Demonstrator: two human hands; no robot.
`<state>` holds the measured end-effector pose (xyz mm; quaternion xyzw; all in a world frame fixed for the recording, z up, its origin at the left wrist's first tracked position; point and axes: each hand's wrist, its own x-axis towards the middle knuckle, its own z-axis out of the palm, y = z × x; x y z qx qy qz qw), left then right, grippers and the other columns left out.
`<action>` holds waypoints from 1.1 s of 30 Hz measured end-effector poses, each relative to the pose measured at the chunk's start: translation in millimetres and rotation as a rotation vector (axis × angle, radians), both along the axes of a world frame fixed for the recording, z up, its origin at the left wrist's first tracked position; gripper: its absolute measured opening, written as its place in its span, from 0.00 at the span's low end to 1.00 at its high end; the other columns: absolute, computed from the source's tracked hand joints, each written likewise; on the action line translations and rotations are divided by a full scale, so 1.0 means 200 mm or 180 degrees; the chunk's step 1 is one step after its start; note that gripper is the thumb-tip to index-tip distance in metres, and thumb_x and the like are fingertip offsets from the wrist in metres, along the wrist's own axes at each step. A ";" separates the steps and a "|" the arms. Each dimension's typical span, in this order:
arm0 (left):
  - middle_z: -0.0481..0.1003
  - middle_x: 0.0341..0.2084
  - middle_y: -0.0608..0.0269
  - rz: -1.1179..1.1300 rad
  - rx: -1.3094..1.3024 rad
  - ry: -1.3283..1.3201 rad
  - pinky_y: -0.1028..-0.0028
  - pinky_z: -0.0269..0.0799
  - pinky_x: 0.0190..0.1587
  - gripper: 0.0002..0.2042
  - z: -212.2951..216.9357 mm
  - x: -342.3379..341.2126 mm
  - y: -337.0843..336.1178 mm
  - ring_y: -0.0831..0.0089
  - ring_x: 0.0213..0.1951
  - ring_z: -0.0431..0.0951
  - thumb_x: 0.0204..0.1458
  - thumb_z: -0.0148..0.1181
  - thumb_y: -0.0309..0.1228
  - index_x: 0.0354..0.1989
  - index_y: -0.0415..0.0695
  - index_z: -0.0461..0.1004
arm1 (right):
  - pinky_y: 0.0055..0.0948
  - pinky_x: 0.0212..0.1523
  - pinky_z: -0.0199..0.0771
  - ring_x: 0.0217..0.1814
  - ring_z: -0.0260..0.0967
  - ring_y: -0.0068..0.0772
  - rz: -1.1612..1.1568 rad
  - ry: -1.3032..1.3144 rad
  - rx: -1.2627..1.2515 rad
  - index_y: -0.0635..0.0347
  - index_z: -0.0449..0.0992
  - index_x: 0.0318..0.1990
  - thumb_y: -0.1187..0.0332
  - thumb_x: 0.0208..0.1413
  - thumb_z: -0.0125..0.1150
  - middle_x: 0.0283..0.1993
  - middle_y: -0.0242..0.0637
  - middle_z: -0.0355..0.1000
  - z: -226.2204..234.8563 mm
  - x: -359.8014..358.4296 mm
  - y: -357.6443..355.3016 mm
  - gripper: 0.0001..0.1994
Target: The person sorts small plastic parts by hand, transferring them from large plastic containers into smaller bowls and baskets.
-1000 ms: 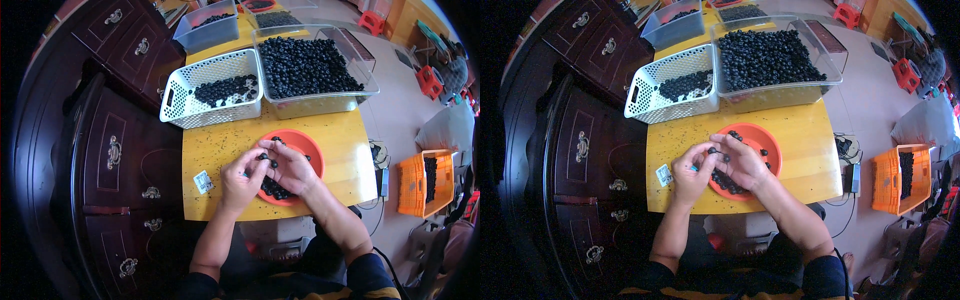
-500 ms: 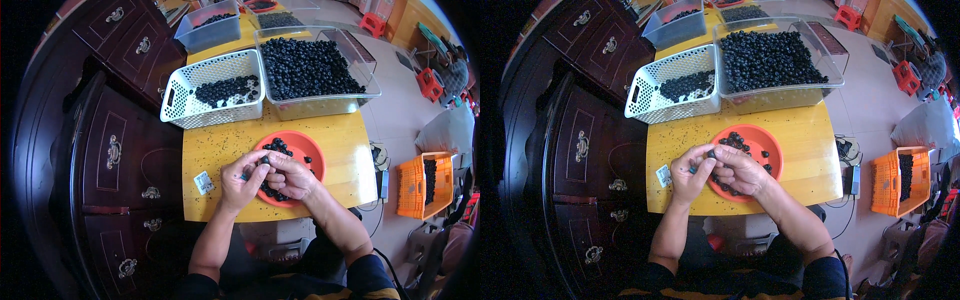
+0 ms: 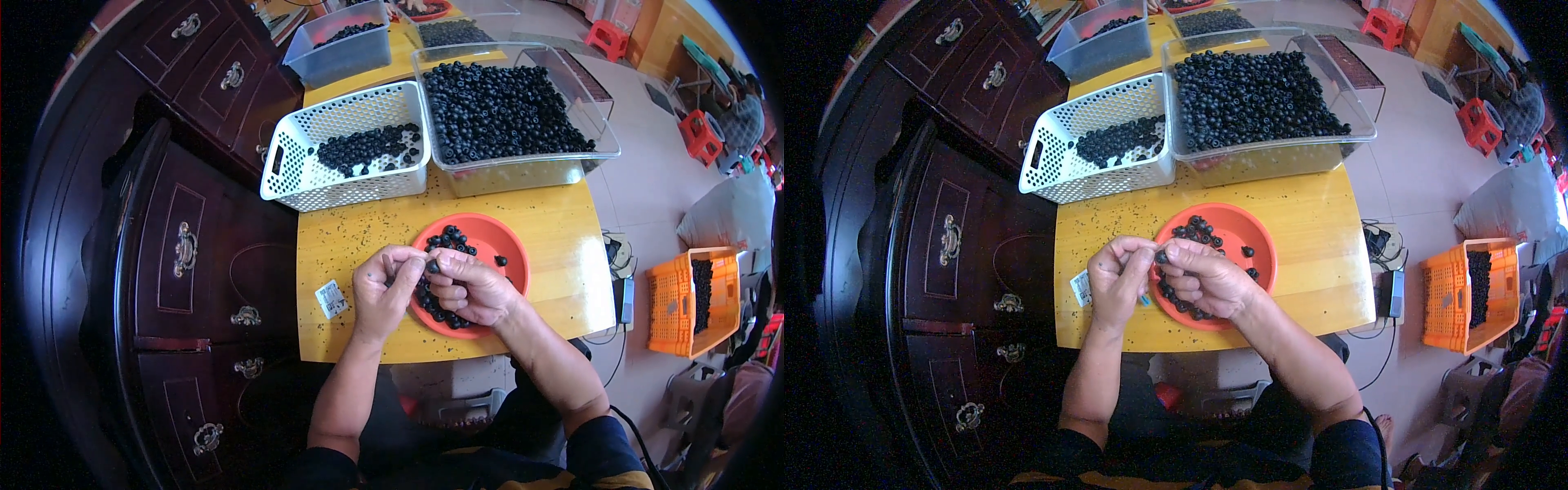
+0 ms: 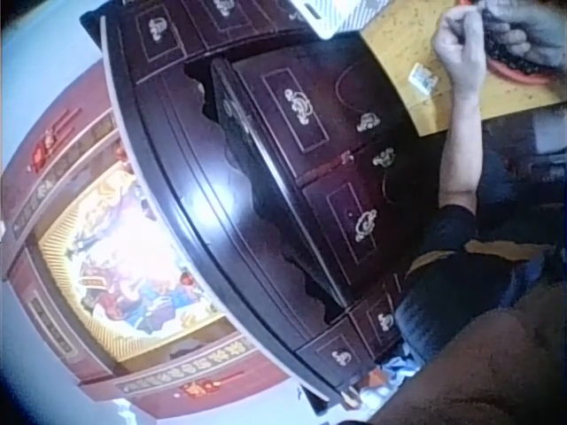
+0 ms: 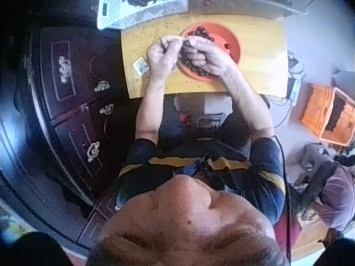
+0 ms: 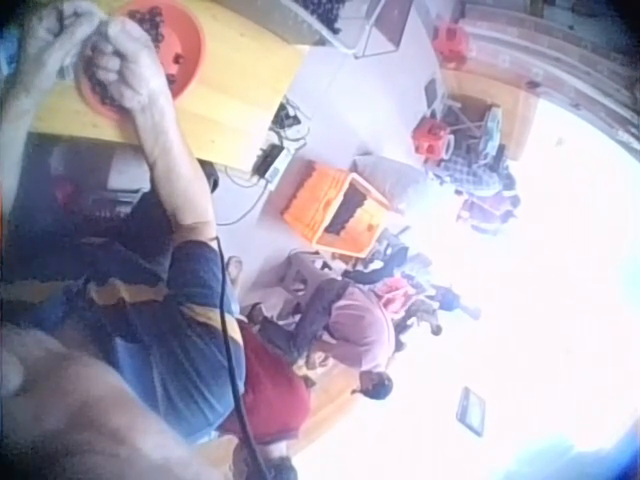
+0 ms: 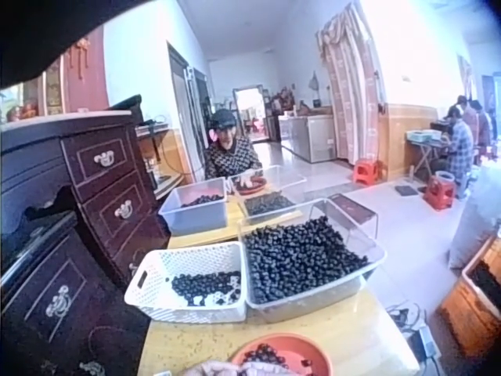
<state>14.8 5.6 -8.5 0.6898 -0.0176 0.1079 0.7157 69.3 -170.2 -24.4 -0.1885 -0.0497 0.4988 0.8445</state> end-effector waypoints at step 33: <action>0.75 0.24 0.74 -0.0161 0.0610 -0.0214 0.84 0.63 0.30 0.04 0.01 0.00 0.03 0.89 0.26 0.69 0.59 0.62 0.25 0.38 0.38 0.77 | 0.13 0.19 0.46 0.22 0.49 0.09 0.0053 0.0243 -0.0223 0.48 0.70 0.35 0.60 0.67 0.59 0.26 0.18 0.56 -0.02 0.02 0.01 0.09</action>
